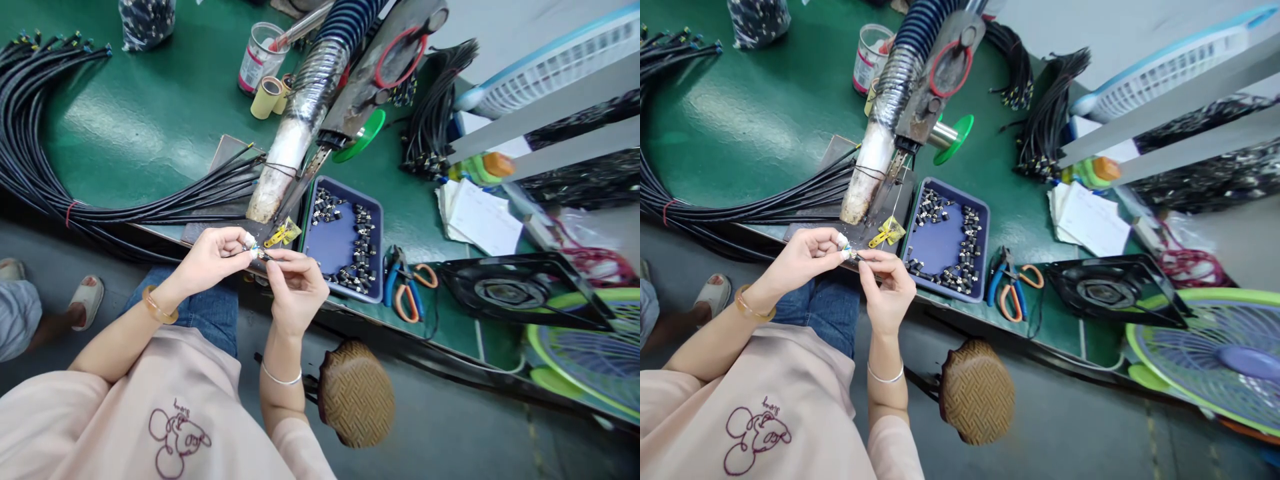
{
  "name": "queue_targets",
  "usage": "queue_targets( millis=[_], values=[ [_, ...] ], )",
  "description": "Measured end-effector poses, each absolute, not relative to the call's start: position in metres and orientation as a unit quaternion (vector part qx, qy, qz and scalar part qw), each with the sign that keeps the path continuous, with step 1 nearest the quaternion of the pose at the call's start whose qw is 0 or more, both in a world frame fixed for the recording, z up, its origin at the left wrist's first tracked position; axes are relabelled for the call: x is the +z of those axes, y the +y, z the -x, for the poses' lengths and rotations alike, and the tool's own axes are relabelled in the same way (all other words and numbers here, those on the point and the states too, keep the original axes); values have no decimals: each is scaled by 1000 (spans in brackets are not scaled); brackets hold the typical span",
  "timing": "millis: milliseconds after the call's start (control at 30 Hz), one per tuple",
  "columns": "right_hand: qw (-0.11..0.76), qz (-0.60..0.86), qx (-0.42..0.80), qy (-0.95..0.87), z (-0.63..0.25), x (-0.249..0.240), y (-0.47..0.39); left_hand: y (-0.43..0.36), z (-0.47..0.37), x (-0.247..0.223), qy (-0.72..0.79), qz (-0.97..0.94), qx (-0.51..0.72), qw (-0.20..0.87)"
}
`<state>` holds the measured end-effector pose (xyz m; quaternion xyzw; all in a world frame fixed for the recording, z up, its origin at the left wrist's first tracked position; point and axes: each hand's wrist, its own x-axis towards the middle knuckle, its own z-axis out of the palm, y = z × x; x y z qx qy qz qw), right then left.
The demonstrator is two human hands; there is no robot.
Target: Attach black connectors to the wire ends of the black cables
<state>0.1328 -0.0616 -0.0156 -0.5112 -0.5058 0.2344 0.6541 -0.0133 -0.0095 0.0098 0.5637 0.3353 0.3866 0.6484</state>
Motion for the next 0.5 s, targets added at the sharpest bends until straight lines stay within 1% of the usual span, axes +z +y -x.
queue_targets(
  millis=[167,333,400,500],
  values=[
    [652,505,207,-526,-134,-15,-62,-10,13,9,342,-579,391,629],
    [639,499,212,-546,-139,-15,-62,-10,13,12,330,-556,390,656],
    [626,499,187,-569,-142,-16,-62,-9,12,12,331,-556,393,653],
    [600,496,115,-617,-145,-17,-61,-8,10,10,342,-570,397,632]
  ],
)
